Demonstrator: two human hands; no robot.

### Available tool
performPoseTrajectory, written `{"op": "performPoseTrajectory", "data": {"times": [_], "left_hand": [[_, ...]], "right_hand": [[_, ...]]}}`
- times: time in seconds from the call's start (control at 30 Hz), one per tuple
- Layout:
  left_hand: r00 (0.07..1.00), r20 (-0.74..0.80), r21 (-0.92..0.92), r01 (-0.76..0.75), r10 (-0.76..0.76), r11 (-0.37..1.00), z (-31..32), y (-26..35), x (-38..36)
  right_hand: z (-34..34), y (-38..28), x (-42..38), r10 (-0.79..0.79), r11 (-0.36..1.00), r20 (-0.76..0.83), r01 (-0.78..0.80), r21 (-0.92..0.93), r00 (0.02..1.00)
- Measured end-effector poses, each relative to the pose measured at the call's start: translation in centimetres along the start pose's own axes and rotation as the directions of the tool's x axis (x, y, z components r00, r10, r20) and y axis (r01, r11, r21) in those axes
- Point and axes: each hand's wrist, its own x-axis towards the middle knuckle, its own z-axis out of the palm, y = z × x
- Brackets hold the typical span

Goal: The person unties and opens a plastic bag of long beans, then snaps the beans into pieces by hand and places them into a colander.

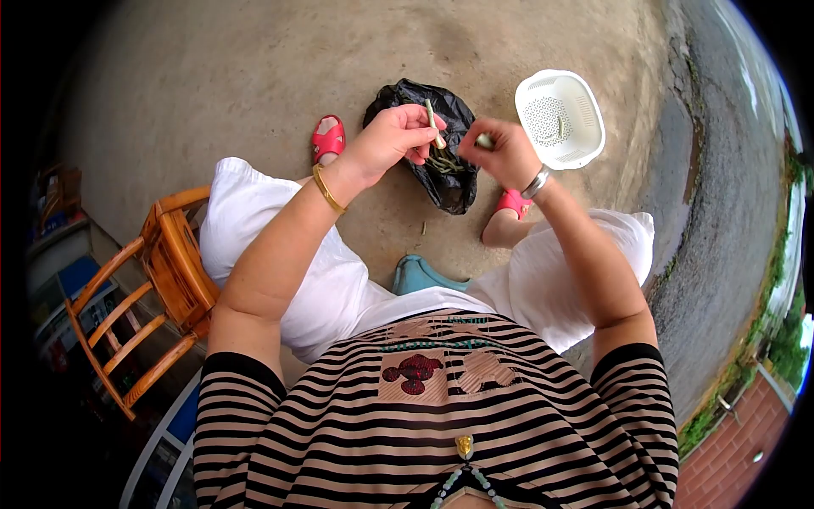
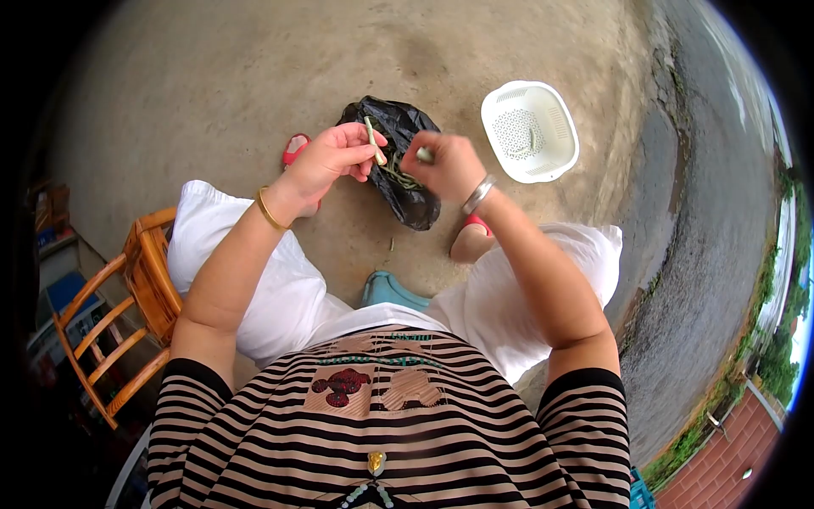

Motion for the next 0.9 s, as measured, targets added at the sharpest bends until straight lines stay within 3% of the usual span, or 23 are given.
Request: {"op": "performPoseTrajectory", "data": {"times": [0.03,0.1,0.2,0.33,0.43,0.53,0.63,0.7,0.77,0.8,0.9], "left_hand": [[0.999,-0.026,0.047,-0.037,0.038,0.998,0.0,-0.3,0.2],[0.995,-0.06,0.117,-0.07,0.077,0.991,0.2,-0.5,0.4],[0.992,-0.087,0.181,-0.078,0.095,0.98,0.6,-0.6,0.3],[0.985,-0.101,0.237,-0.113,0.14,0.965,0.8,-0.9,0.3],[0.986,-0.085,0.281,-0.113,0.142,0.953,1.0,-1.0,0.4],[0.997,-0.043,0.188,-0.056,0.065,0.98,0.9,-0.5,0.2],[1.0,-0.005,0.109,-0.023,0.024,0.994,0.8,-0.5,0.1],[1.0,-0.007,0.105,-0.019,0.02,0.994,0.8,-0.6,0.0],[0.999,-0.024,0.122,-0.02,0.023,0.992,1.1,-0.6,0.0],[0.998,-0.04,0.132,-0.038,0.044,0.991,1.3,-0.8,0.1],[0.993,-0.076,0.153,-0.074,0.086,0.985,1.8,-1.5,0.3]], "right_hand": [[0.6,-1.8,-0.8,0.066,0.995,0.143,-0.054,-0.082,0.988],[3.2,-1.1,-2.4,0.019,0.973,0.351,0.064,-0.223,0.936],[4.3,-2.6,-4.3,0.068,0.95,0.582,0.127,-0.287,0.811],[5.2,-1.1,-4.4,-0.037,0.936,0.643,0.252,-0.246,0.765],[5.1,-1.3,-4.1,-0.007,0.941,0.644,0.223,-0.255,0.765],[4.1,-3.0,-3.9,0.034,0.958,0.557,0.132,-0.255,0.83],[3.2,-1.0,-1.6,0.214,0.928,0.271,-0.109,-0.356,0.938],[1.4,-1.4,-0.2,0.223,0.934,0.03,-0.205,-0.292,0.974],[0.5,-1.6,0.8,0.28,0.946,-0.094,-0.291,-0.144,0.955],[0.6,-1.6,0.8,0.228,0.973,-0.097,-0.223,0.059,0.969],[1.3,-2.5,0.4,0.208,0.972,-0.025,-0.204,0.114,0.978]]}}
